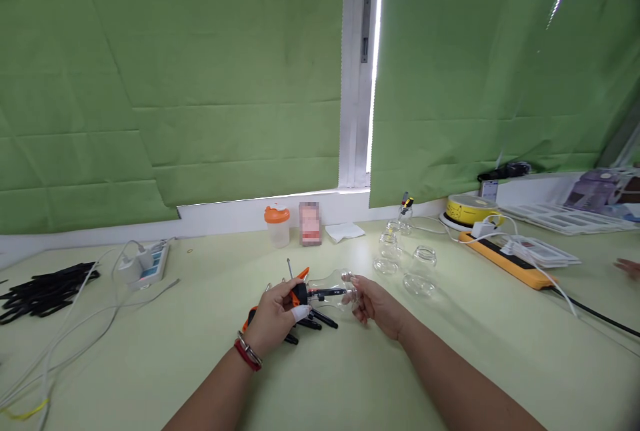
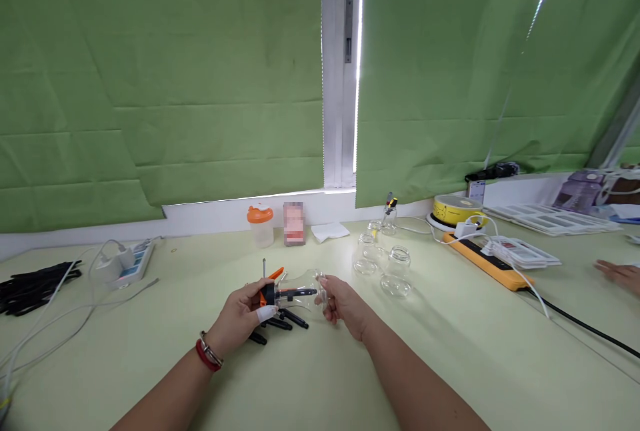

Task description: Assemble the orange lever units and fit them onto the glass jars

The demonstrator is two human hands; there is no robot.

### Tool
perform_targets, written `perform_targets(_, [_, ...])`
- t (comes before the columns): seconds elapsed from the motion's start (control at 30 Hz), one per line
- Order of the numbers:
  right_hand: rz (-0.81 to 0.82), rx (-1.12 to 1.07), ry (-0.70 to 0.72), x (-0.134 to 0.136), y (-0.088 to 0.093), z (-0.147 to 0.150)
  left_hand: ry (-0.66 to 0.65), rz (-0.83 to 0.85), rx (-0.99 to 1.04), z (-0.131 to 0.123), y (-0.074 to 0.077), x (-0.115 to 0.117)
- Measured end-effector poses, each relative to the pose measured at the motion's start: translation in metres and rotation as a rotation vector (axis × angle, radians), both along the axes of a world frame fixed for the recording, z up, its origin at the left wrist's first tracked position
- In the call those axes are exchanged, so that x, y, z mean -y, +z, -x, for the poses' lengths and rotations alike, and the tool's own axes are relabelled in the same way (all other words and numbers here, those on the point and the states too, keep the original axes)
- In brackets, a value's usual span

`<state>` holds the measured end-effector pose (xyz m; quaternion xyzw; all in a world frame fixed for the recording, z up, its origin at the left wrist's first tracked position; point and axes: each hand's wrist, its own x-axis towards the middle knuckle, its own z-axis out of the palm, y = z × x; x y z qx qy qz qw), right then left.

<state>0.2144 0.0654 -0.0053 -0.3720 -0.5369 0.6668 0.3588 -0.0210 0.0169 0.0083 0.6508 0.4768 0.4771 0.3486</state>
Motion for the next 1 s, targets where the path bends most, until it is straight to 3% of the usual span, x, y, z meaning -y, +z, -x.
perform_targets(0.1, [-0.079, 0.124, -0.042, -0.001, -0.002, 0.000, 0.039, -0.060, -0.074, 0.001, -0.003, -0.001])
perform_targets(0.2, [-0.362, 0.304, -0.130, 0.004, 0.000, -0.001, 0.059, -0.114, -0.126, 0.001, -0.005, -0.001])
perform_targets(0.27, [-0.568, 0.416, -0.093, 0.010, 0.002, 0.000, 0.055, -0.151, -0.144, 0.000, -0.005, 0.001])
perform_targets(0.33, [-0.674, 0.494, -0.015, 0.014, 0.002, 0.003, 0.039, -0.192, -0.159, -0.002, -0.005, 0.003])
perform_targets(0.4, [-0.699, 0.531, -0.001, 0.015, 0.000, 0.005, 0.008, -0.212, -0.161, -0.005, -0.005, 0.005])
perform_targets(0.57, [-0.674, 0.542, -0.130, -0.002, -0.013, 0.003, -0.006, -0.221, -0.127, -0.005, -0.006, 0.006])
perform_targets(0.67, [-0.579, 0.580, -0.190, -0.018, -0.025, -0.003, 0.140, -0.278, -0.276, 0.002, -0.006, 0.001])
perform_targets(0.77, [-0.614, 0.654, -0.239, -0.030, -0.034, -0.004, 0.255, -0.256, -0.416, 0.013, -0.008, -0.004])
perform_targets(1.0, [-0.645, 0.753, -0.325, -0.050, -0.041, 0.008, 0.143, -0.161, -0.748, 0.026, -0.006, -0.007])
